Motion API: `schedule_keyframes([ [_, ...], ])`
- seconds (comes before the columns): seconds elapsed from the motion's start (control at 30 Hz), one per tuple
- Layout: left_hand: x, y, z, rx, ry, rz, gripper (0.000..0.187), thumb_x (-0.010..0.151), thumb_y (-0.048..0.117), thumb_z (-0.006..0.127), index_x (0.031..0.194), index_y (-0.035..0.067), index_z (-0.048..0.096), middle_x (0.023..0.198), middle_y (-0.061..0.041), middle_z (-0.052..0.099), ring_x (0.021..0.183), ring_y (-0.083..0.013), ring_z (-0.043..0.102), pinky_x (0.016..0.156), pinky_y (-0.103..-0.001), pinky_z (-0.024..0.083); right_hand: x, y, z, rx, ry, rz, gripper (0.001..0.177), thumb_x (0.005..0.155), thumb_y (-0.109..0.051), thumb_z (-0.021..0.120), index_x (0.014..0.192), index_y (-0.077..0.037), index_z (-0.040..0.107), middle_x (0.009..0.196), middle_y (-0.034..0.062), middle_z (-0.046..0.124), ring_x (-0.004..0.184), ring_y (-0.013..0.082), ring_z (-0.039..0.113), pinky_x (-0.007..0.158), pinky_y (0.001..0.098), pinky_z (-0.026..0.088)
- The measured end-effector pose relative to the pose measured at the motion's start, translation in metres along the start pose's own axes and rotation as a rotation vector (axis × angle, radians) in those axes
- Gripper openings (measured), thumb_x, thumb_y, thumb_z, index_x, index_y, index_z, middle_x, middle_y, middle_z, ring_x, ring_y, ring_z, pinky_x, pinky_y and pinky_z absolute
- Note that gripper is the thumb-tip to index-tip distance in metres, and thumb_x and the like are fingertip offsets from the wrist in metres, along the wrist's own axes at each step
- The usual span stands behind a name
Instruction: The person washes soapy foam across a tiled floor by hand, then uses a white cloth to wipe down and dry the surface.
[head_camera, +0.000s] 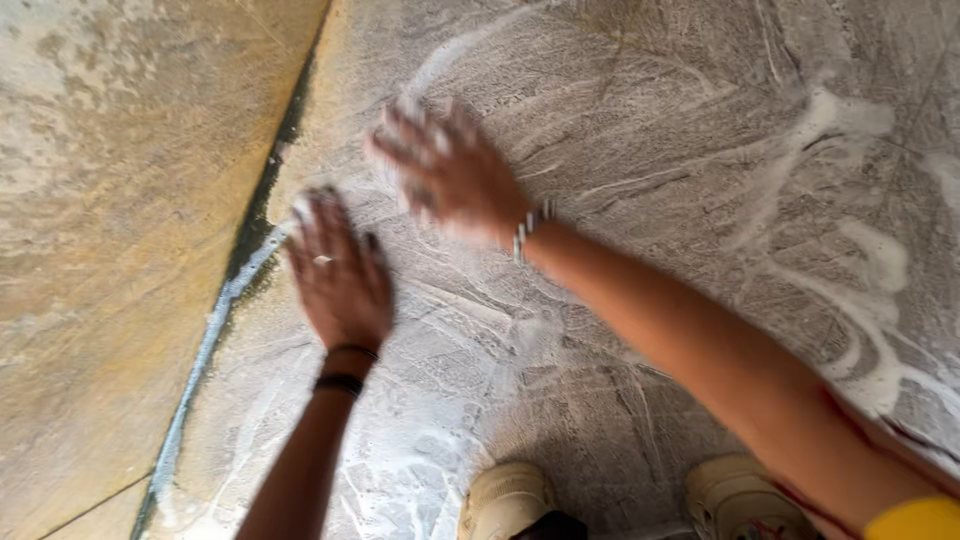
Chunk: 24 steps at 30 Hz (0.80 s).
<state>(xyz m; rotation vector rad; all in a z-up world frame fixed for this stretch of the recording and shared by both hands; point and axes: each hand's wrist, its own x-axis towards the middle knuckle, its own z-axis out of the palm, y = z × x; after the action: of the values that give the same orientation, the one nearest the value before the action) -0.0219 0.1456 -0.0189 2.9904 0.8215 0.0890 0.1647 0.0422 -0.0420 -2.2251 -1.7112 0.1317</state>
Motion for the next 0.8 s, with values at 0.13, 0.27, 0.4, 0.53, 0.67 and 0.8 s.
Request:
schedule_keyframes([
  [0.13, 0.013, 0.000, 0.003, -0.066, 0.035, -0.130, 0.067, 0.106, 0.041, 0.028, 0.158, -0.002, 0.025, 0.166, -0.020, 0.020, 0.153, -0.0396, 0.020, 0.124, -0.052, 0.008, -0.005, 0.125, 0.027, 0.304, 0.304, 0.365, 0.052, 0.106, -0.013, 0.048, 0.156, -0.011, 0.032, 0.157, 0.0155, 0.044, 0.107, 0.0101, 0.067, 0.074, 0.0267, 0.062],
  [0.27, 0.023, 0.028, 0.008, -0.166, 0.076, -0.117, 0.071, 0.106, 0.048, 0.026, 0.157, -0.001, 0.031, 0.165, -0.023, 0.021, 0.151, -0.0405, 0.021, 0.124, -0.053, 0.008, -0.133, 0.241, -0.006, -0.217, 0.302, 0.793, 0.057, 0.110, -0.028, 0.046, 0.161, -0.012, 0.024, 0.164, 0.0166, 0.032, 0.127, 0.0195, 0.044, 0.092, 0.0454, 0.040],
  [0.4, 0.018, 0.055, 0.009, -0.113, 0.023, 0.109, 0.067, 0.109, 0.045, 0.026, 0.158, 0.000, 0.027, 0.166, -0.021, 0.021, 0.152, -0.0391, 0.021, 0.123, -0.054, 0.007, -0.265, 0.214, -0.036, -0.506, 0.155, 1.097, 0.065, 0.114, -0.042, 0.044, 0.166, -0.014, 0.017, 0.170, 0.0177, 0.019, 0.147, 0.0288, 0.021, 0.110, 0.0640, 0.017],
  [0.53, -0.001, 0.092, 0.015, -0.144, 0.006, 0.285, 0.067, 0.106, 0.045, 0.025, 0.158, 0.002, 0.021, 0.164, -0.017, 0.020, 0.152, -0.0321, 0.021, 0.122, -0.051, 0.007, -0.280, 0.109, -0.024, -0.524, 0.082, 1.231, 0.066, 0.118, -0.044, 0.043, 0.167, -0.013, 0.010, 0.170, 0.0204, 0.010, 0.159, 0.0334, 0.010, 0.124, 0.0673, 0.008],
  [0.67, -0.035, 0.116, 0.014, -0.090, -0.101, 0.397, 0.065, 0.105, 0.043, 0.021, 0.159, 0.006, 0.019, 0.166, -0.012, 0.019, 0.152, -0.0270, 0.020, 0.124, -0.049, 0.007, -0.209, 0.007, 0.003, -0.379, 0.279, 0.756, 0.069, 0.106, -0.008, 0.047, 0.163, -0.007, 0.008, 0.170, 0.0147, 0.008, 0.159, 0.0271, 0.002, 0.127, 0.0568, 0.003],
  [0.8, -0.033, 0.122, 0.014, 0.069, -0.191, 0.407, 0.063, 0.104, 0.045, 0.020, 0.157, 0.010, 0.020, 0.165, -0.009, 0.017, 0.153, -0.0237, 0.018, 0.124, -0.049, 0.009, -0.140, -0.012, -0.001, -0.210, 0.109, 0.503, 0.063, 0.103, -0.035, 0.047, 0.157, -0.019, 0.018, 0.164, 0.0104, 0.017, 0.152, 0.0285, 0.015, 0.122, 0.0567, 0.005],
])
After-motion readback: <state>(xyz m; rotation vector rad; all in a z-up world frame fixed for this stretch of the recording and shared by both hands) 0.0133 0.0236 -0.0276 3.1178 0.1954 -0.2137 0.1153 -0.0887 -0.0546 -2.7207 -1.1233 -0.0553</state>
